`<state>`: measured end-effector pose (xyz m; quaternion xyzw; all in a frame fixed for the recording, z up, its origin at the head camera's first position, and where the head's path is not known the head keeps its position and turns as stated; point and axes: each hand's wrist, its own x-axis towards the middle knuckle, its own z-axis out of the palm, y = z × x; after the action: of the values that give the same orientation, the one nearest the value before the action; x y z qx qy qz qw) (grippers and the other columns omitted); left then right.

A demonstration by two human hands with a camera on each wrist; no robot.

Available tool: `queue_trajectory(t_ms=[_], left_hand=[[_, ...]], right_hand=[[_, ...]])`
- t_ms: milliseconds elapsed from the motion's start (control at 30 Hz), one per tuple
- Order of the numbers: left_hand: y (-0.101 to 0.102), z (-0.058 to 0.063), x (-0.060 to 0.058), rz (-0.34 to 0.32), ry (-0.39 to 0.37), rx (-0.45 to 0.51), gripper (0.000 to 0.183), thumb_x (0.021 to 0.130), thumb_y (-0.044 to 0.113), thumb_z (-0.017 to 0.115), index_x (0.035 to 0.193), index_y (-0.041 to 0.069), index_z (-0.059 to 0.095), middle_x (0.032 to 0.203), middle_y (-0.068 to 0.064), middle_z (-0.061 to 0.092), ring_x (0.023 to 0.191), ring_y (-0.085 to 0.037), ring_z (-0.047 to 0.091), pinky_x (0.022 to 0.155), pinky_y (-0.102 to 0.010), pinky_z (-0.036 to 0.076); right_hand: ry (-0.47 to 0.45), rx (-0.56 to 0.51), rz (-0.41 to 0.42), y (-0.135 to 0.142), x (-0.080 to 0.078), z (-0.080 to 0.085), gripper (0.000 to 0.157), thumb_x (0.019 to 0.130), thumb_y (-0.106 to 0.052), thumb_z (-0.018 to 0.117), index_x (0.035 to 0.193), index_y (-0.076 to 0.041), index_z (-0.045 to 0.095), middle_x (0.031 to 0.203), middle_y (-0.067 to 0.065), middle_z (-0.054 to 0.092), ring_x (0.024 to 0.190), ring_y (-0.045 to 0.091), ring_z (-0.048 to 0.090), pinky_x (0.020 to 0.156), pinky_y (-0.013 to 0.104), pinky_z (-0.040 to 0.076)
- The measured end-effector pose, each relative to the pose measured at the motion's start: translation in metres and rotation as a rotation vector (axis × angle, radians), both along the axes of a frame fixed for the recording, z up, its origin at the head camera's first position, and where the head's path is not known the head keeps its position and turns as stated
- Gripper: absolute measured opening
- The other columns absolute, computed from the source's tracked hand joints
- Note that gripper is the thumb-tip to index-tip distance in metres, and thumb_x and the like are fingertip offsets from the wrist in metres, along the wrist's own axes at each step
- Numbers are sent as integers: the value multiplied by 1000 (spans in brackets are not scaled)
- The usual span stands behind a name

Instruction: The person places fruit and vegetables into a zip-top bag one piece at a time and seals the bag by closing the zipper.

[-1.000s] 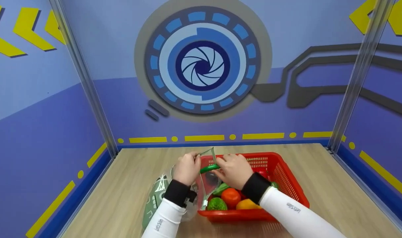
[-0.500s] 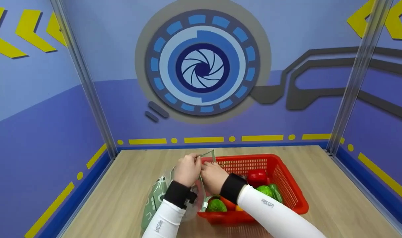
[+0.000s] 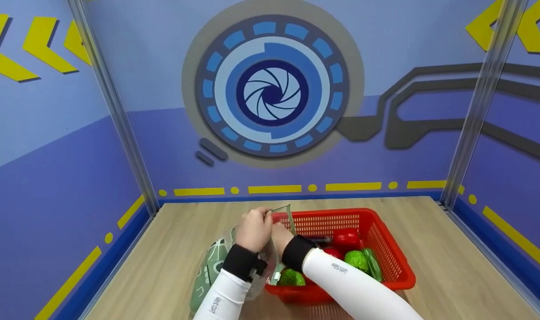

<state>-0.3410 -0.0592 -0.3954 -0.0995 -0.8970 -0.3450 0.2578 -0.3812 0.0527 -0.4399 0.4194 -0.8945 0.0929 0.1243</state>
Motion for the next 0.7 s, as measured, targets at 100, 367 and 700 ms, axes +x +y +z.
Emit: queue_trajectory(t_ms=[100,367,700], left_hand=[[-1,1,0,-3,9,-1,21,100,11,62,107,1,79,95,-17,78,76,-29,74,65,-40,57],[-4,-1,-1,3,-6,3,21,100,13,62,105,1,78,96,-17,78,75,-28,73,64,-41,57],[-5,-3,0,3,15,-16,20,100,12,62,105,1,79,89,-15,78,58,-18,61,52,-30,46]], right_hand=[[-43,-21,-77,3,1,2,34,92,-10,66,124,1,67,123,18,71,113,36,67,100,56,51],[-158,-132,-53,23,2,22,15,91,3,65,104,-2,72,92,17,74,83,30,70,76,40,57],[-232,-545,-1,63,-5,38,14,99,-16,68,106,-7,77,95,9,77,77,16,68,71,26,55]])
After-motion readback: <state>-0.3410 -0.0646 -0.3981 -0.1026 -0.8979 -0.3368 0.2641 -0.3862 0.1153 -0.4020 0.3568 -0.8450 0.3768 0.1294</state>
